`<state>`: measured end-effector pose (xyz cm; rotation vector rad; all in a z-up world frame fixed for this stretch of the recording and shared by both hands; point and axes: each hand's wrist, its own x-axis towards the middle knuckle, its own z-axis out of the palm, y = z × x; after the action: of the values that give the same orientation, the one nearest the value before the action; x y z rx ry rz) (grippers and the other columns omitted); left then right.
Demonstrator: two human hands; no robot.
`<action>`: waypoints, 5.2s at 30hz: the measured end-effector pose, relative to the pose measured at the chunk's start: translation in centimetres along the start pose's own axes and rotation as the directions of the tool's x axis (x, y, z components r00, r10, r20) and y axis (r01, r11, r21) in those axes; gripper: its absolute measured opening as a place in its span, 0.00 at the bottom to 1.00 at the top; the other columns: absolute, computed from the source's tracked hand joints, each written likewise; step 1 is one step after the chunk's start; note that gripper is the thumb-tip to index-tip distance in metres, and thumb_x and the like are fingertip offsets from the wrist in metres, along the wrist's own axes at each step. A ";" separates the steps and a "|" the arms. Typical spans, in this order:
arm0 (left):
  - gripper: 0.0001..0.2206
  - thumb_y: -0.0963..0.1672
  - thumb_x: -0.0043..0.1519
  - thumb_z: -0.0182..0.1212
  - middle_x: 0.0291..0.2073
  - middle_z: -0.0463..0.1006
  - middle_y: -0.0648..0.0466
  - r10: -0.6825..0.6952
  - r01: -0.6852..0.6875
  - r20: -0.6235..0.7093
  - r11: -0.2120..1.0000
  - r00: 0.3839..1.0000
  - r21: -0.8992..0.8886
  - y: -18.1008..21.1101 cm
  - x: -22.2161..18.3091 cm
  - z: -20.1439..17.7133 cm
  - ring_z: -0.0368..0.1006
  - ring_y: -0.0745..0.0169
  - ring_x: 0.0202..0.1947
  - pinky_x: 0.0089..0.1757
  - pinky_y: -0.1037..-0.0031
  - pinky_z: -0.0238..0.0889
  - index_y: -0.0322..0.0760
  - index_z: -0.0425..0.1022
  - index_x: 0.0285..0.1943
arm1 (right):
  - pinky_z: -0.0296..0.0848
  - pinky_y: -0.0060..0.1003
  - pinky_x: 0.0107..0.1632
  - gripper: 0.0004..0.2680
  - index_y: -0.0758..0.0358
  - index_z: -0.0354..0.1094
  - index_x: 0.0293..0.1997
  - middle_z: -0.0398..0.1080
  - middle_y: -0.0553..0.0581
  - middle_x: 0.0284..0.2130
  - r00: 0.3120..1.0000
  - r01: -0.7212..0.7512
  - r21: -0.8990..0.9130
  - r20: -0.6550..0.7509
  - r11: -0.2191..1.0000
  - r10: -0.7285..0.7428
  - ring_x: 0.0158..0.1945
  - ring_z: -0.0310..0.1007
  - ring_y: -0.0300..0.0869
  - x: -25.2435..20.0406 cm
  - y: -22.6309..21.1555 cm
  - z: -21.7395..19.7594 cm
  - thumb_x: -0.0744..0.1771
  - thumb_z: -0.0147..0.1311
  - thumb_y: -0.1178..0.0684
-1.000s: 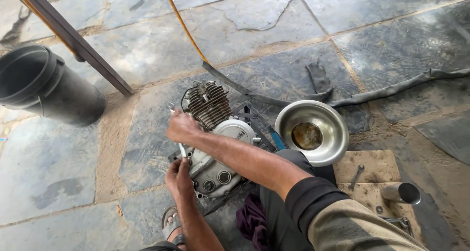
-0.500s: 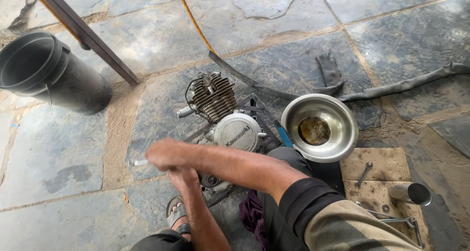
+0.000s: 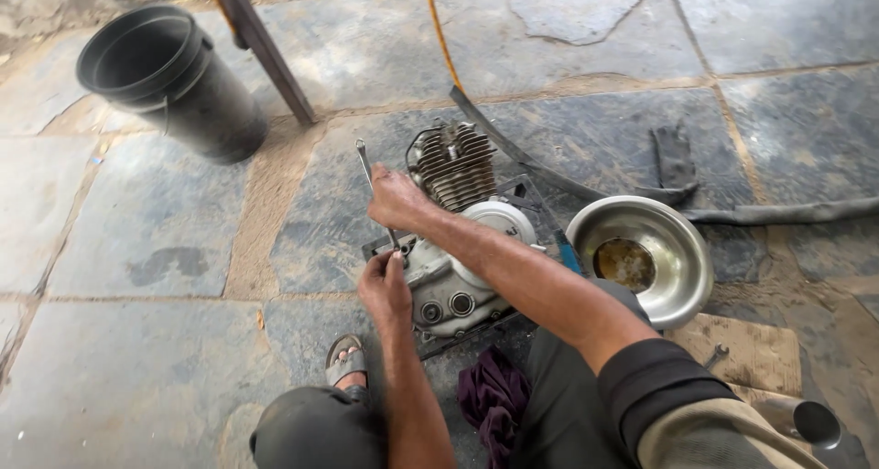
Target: Using wrenches and hand tools to repair or assemble a motorcycle engine on the ground.
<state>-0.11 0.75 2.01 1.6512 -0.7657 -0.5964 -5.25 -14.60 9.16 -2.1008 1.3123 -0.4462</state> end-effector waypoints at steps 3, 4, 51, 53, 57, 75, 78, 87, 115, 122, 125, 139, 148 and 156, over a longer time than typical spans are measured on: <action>0.11 0.45 0.57 0.63 0.29 0.85 0.48 -0.002 0.003 -0.033 0.999 0.999 0.040 1.6 -0.9 -0.4 0.79 0.60 0.31 0.37 0.66 0.71 0.32 0.85 0.40 | 0.75 0.47 0.35 0.12 0.71 0.60 0.56 0.74 0.65 0.34 0.986 0.148 -0.134 0.099 0.980 -0.135 0.35 0.77 0.50 -2.2 -3.6 -0.4 0.67 0.51 0.60; 0.11 0.45 0.57 0.63 0.29 0.85 0.48 -0.006 0.008 -0.049 0.999 0.999 0.043 1.6 -1.1 -0.3 0.79 0.60 0.31 0.37 0.66 0.71 0.32 0.85 0.40 | 0.75 0.47 0.35 0.12 0.71 0.60 0.56 0.74 0.65 0.34 0.983 0.161 -0.130 0.111 0.978 -0.147 0.35 0.77 0.50 -2.5 -3.9 0.4 0.67 0.51 0.60; 0.10 0.43 0.64 0.61 0.31 0.81 0.54 -0.141 0.113 -0.037 0.901 0.989 -0.419 -1.4 -1.1 0.5 0.73 0.70 0.32 0.35 0.74 0.67 0.32 0.84 0.48 | 0.75 0.40 0.30 0.11 0.69 0.62 0.56 0.72 0.62 0.34 0.938 0.243 -0.303 0.317 0.921 -0.143 0.33 0.75 0.44 -2.4 -5.1 0.6 0.72 0.51 0.53; 0.10 0.43 0.61 0.62 0.31 0.82 0.54 -0.165 0.143 -0.021 0.907 0.986 -0.396 -1.0 -1.1 0.3 0.75 0.70 0.33 0.36 0.74 0.69 0.32 0.84 0.46 | 0.75 0.40 0.30 0.11 0.70 0.62 0.57 0.72 0.63 0.34 0.926 0.267 -0.341 0.348 0.901 -0.143 0.33 0.75 0.44 -2.4 -4.8 1.3 0.72 0.51 0.52; 0.10 0.43 0.56 0.63 0.28 0.82 0.53 -0.181 0.178 0.010 0.955 0.984 -0.236 0.4 -1.0 -0.2 0.74 0.68 0.29 0.33 0.72 0.69 0.32 0.85 0.42 | 0.76 0.41 0.32 0.11 0.69 0.63 0.57 0.73 0.62 0.34 0.894 0.287 -0.356 0.434 0.889 -0.115 0.35 0.75 0.43 -2.6 -4.8 1.8 0.72 0.51 0.51; 0.14 0.44 0.54 0.67 0.30 0.84 0.49 -0.274 0.289 0.187 0.956 0.943 -0.054 1.5 -0.4 -0.9 0.75 0.66 0.27 0.30 0.71 0.68 0.34 0.86 0.46 | 0.68 0.30 0.22 0.05 0.74 0.73 0.45 0.73 0.61 0.27 0.910 -0.406 0.214 0.188 0.889 0.370 0.23 0.71 0.37 -1.6 -0.7 -1.7 0.68 0.54 0.62; 0.14 0.46 0.56 0.66 0.31 0.84 0.52 -0.261 0.283 0.148 0.946 0.954 -0.156 0.4 -0.4 -0.4 0.76 0.68 0.31 0.33 0.72 0.67 0.35 0.86 0.47 | 0.71 0.33 0.20 0.05 0.70 0.70 0.46 0.73 0.62 0.26 0.922 -0.385 0.355 0.121 0.852 0.367 0.19 0.71 0.37 -1.1 0.1 -1.4 0.69 0.51 0.59; 0.11 0.44 0.58 0.69 0.33 0.85 0.49 -0.195 0.210 0.082 0.849 0.977 -0.485 -1.4 -0.6 0.5 0.79 0.66 0.36 0.39 0.71 0.74 0.31 0.84 0.45 | 0.76 0.27 0.29 0.11 0.68 0.60 0.61 0.70 0.62 0.38 0.967 -0.044 -0.026 0.249 0.999 0.049 0.34 0.74 0.39 -2.8 -5.8 -3.0 0.71 0.46 0.60; 0.23 0.57 0.63 0.62 0.32 0.83 0.52 -0.198 0.202 0.046 0.923 0.979 -0.327 -3.4 0.3 1.0 0.77 0.65 0.37 0.38 0.65 0.71 0.37 0.87 0.44 | 0.76 0.30 0.29 0.11 0.67 0.72 0.48 0.73 0.57 0.29 0.941 -0.323 0.203 0.169 0.924 0.292 0.28 0.74 0.37 0.2 1.7 -2.8 0.73 0.47 0.49; 0.12 0.46 0.59 0.70 0.34 0.83 0.48 -0.192 0.234 0.138 0.858 0.972 -0.456 -2.3 -0.4 0.1 0.76 0.62 0.37 0.41 0.68 0.70 0.33 0.84 0.46 | 0.77 0.33 0.33 0.11 0.68 0.68 0.53 0.73 0.61 0.37 0.958 -0.082 -0.069 0.271 0.994 0.098 0.32 0.74 0.40 -2.4 -4.1 -2.5 0.74 0.44 0.50; 0.11 0.42 0.55 0.68 0.36 0.85 0.49 -0.209 0.251 0.154 0.901 0.966 -0.352 -0.8 -0.6 -0.3 0.79 0.63 0.38 0.43 0.68 0.74 0.34 0.84 0.45 | 0.79 0.34 0.33 0.10 0.68 0.65 0.58 0.72 0.65 0.41 0.956 0.015 -0.161 0.290 0.987 0.033 0.33 0.75 0.41 -3.1 -5.9 -1.5 0.72 0.47 0.53; 0.07 0.41 0.53 0.71 0.30 0.84 0.50 -0.218 0.268 0.201 0.925 0.955 -0.270 0.9 -0.5 -0.8 0.76 0.67 0.30 0.33 0.72 0.71 0.32 0.84 0.38 | 0.78 0.39 0.29 0.15 0.73 0.61 0.61 0.72 0.69 0.34 0.908 0.354 -0.532 0.392 0.769 -0.147 0.33 0.76 0.46 -2.3 -6.3 2.7 0.67 0.54 0.63; 0.09 0.44 0.56 0.67 0.25 0.81 0.51 -0.370 0.363 0.169 0.929 0.914 0.072 1.8 -0.1 -0.6 0.72 0.67 0.19 0.22 0.71 0.68 0.34 0.80 0.40 | 0.74 0.39 0.31 0.08 0.68 0.68 0.53 0.72 0.61 0.34 0.833 0.235 -0.382 0.553 0.894 0.017 0.32 0.73 0.43 -0.4 -2.8 3.2 0.70 0.52 0.55; 0.12 0.42 0.53 0.68 0.29 0.85 0.53 -0.270 0.293 0.210 0.952 0.940 -0.085 1.7 -0.2 -1.2 0.76 0.69 0.27 0.30 0.73 0.68 0.35 0.86 0.44 | 0.76 0.34 0.35 0.07 0.63 0.74 0.39 0.74 0.52 0.29 0.933 -0.360 0.235 0.108 0.903 0.344 0.32 0.76 0.38 1.8 7.3 0.3 0.69 0.57 0.51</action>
<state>0.34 1.47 3.90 1.6219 -0.6245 -1.0018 -9.25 -18.40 4.12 -1.6130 1.4755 -0.3624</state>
